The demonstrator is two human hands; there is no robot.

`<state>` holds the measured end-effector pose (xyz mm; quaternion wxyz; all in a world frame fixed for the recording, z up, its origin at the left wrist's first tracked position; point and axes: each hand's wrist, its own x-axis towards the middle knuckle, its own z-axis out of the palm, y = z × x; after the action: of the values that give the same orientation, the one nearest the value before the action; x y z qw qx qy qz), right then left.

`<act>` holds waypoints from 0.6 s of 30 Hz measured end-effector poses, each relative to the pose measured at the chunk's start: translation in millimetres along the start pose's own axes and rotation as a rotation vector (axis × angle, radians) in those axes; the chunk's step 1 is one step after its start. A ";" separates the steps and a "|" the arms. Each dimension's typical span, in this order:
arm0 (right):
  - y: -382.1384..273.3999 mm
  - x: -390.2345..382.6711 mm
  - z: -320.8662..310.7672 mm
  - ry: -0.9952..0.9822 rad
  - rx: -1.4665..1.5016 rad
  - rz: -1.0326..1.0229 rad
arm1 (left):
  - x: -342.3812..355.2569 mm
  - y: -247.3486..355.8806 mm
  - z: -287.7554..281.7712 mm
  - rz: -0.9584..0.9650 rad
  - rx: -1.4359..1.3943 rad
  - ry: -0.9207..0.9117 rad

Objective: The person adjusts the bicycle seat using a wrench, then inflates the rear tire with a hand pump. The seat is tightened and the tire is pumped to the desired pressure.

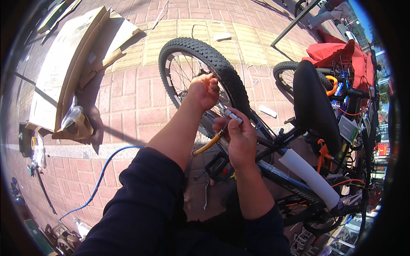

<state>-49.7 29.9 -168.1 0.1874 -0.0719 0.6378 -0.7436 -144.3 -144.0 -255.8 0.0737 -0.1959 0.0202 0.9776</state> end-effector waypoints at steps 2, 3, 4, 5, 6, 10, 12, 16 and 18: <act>-1.4 -0.6 1.1 -0.002 0.006 0.006 | 2.6 2.1 -5.8 0.002 0.053 0.012; -1.8 -0.9 0.5 0.002 0.008 0.010 | 2.1 0.0 -3.3 0.013 0.106 0.057; -1.8 -0.7 -0.4 0.002 0.003 0.007 | 1.8 -1.9 -0.7 0.024 0.159 0.101; -1.8 -0.3 -1.3 0.002 -0.001 0.004 | 2.5 -3.6 2.8 0.023 0.114 0.133; -1.8 -0.4 -1.2 -0.001 -0.003 0.002 | 1.2 -4.1 8.7 0.026 0.070 0.166; -1.4 -1.0 -0.5 0.003 -0.003 -0.005 | 0.2 -0.5 -2.8 0.013 -0.050 -0.019; -1.4 -1.9 -0.5 0.003 -0.003 -0.001 | 2.7 2.0 -6.8 -0.013 0.022 -0.028; -0.4 -1.8 -2.9 0.007 -0.009 -0.002 | -0.4 -4.4 7.6 -0.004 0.058 0.155; -0.3 -1.9 -2.7 0.002 -0.011 -0.007 | -1.3 -3.4 8.3 -0.009 -0.006 0.150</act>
<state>-48.9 33.0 -168.1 0.1838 -0.0743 0.6419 -0.7407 -145.8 -140.2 -247.7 0.0758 -0.2691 0.0218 0.9599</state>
